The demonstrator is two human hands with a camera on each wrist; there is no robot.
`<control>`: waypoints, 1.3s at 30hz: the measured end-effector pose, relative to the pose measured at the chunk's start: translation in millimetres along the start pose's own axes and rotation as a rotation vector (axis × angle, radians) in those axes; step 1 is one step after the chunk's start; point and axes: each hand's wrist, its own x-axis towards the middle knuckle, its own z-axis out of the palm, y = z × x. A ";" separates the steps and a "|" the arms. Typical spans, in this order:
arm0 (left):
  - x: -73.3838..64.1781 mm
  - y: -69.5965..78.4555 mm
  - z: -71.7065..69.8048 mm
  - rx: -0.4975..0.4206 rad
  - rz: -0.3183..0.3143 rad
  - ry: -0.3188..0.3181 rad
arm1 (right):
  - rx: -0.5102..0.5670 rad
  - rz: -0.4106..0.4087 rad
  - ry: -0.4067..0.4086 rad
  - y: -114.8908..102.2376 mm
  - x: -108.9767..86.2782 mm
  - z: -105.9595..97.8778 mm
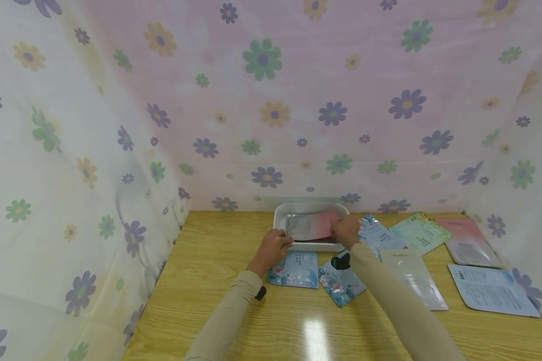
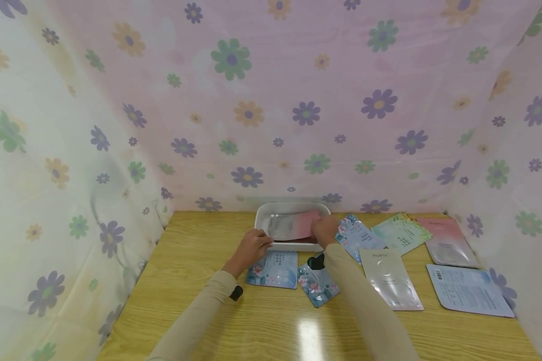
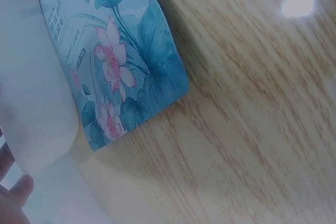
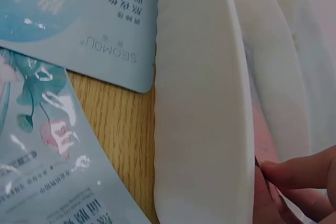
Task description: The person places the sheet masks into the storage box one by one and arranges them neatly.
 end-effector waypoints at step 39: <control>-1.2 1.4 5.3 -0.027 0.023 0.082 | 0.023 -0.185 -0.454 -25.0 -33.5 -74.9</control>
